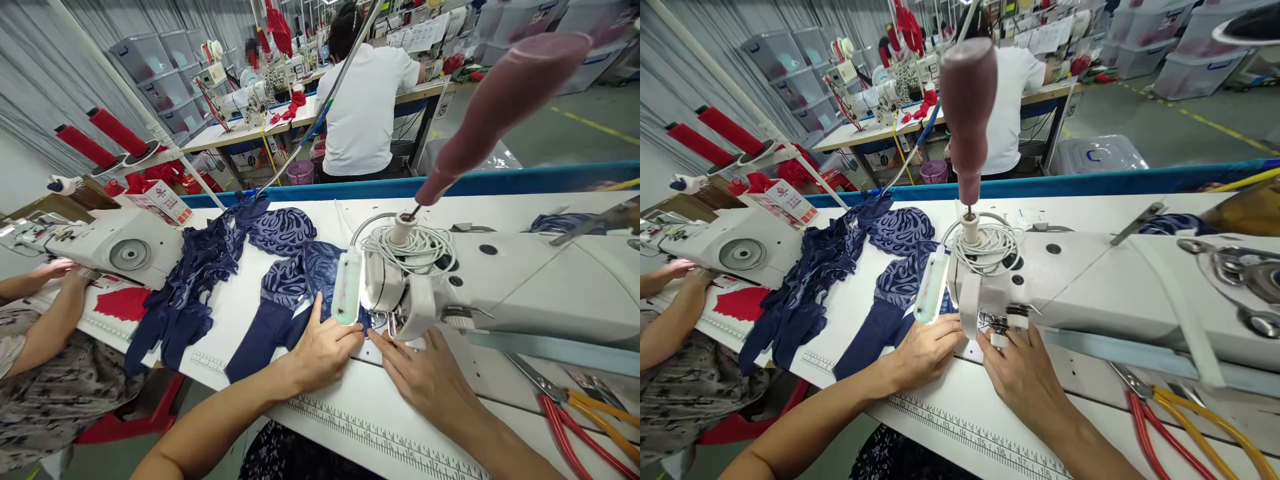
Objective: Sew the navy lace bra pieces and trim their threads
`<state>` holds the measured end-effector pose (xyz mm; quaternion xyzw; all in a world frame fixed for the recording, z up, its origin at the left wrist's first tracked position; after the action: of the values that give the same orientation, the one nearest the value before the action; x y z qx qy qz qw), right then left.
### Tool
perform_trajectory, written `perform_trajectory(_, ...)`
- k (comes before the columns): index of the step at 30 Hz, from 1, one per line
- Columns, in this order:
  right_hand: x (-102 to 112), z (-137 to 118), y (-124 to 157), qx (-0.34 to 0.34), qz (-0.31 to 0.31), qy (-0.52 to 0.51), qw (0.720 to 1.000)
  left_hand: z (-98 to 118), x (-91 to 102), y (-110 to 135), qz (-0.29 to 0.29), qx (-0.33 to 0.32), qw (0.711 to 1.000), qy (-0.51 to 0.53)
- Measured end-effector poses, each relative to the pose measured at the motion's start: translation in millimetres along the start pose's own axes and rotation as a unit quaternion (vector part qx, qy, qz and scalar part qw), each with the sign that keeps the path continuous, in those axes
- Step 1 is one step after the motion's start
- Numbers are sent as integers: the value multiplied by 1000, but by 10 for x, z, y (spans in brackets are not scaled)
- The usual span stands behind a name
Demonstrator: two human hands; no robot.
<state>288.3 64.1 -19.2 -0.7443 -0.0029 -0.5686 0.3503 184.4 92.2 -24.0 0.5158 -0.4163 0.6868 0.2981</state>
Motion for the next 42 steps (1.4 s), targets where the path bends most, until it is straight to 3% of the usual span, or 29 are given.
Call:
perform_trajectory(5, -51, -24, 59, 8, -13, 38, 999, -33, -20, 53, -5, -11, 1000, 15)
perform_trajectory(11, -87, 59, 52, -17, -45, 52, 997, -101, -46, -48, -14, -2, 1000, 8)
perform_trajectory(19, 22, 27, 36, -7, 4, 33, 999, -302, -2, -221, 25, -13, 999, 19)
perform_trajectory(25, 77, 23, -8, -4, 30, 26, 999, -490, -80, -238, 33, 78, 995, 54)
perform_trajectory(29, 95, 7, -11, 4, 38, 17, 999, -572, -9, -83, 46, 91, 993, 59)
perform_trajectory(34, 139, -192, 45, 86, 49, 44, 994, -558, 169, 448, 46, 90, 993, 54)
perform_trajectory(37, 161, -305, -42, 86, 51, -27, 995, -388, 352, 735, 97, 73, 993, -9)
perform_trajectory(39, 171, -445, -223, 86, 46, -101, 990, -254, 520, 848, 172, 66, 982, -45)
perform_trajectory(42, 107, -791, -638, 125, -14, -179, 976, -96, 762, 950, 296, 57, 953, -36)
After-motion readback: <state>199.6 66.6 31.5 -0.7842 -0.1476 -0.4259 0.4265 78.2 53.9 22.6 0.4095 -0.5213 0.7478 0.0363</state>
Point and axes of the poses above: each hand's wrist, its own y-axis away from the middle knuckle, its own x-axis out of the back of the hand, z = x × y, the point moved 9 cm from there along -y, towards the middle knuckle, and after that the axes turned 1 degree about x, right-handed, at the moved point
